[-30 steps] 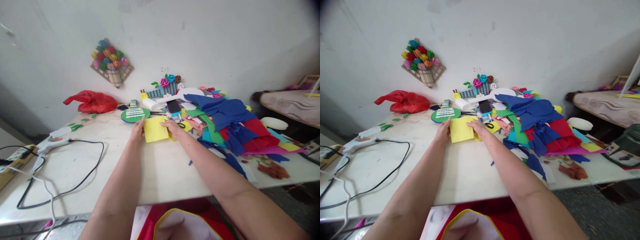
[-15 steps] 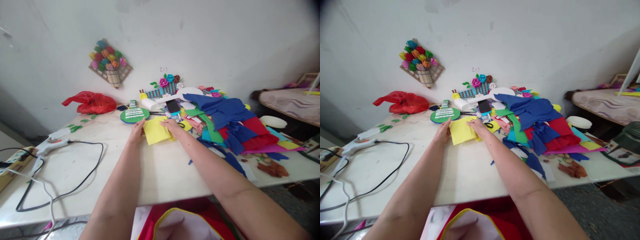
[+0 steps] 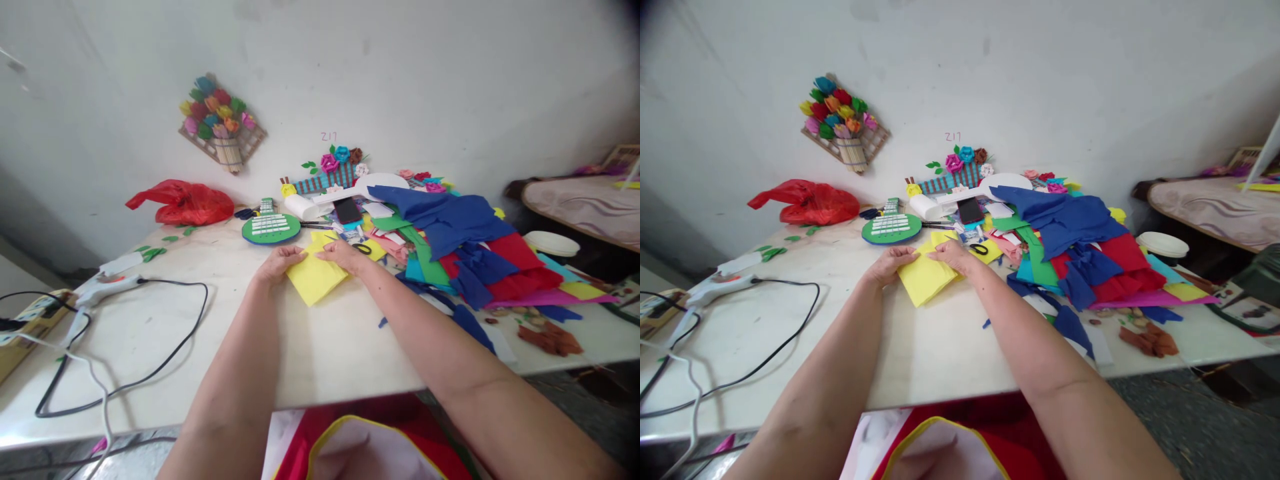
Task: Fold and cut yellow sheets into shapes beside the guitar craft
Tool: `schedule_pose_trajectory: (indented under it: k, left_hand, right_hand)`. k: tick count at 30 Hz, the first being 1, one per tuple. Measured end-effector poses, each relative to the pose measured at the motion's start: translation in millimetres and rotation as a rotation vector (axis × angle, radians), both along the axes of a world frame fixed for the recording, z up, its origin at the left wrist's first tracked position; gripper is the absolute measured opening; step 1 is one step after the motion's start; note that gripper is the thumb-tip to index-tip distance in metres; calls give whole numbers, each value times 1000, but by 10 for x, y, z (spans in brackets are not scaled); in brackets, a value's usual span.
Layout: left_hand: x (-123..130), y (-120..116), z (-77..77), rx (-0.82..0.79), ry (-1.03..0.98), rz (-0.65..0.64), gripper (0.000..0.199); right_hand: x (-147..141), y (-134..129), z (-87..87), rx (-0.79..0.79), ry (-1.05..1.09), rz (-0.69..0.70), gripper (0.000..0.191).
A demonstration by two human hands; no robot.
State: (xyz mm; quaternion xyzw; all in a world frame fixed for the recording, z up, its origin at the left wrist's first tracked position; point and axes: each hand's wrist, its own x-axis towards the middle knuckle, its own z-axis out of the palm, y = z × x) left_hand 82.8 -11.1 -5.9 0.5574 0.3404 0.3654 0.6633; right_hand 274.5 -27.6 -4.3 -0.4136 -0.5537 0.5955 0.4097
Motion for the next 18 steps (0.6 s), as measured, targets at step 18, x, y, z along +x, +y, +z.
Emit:
schedule_pose_trajectory:
  k: [18]
  left_hand:
    - [-10,30,-39,0,-195,118,23]
  right_hand:
    - [-49,-54,76,34,192,-55,22]
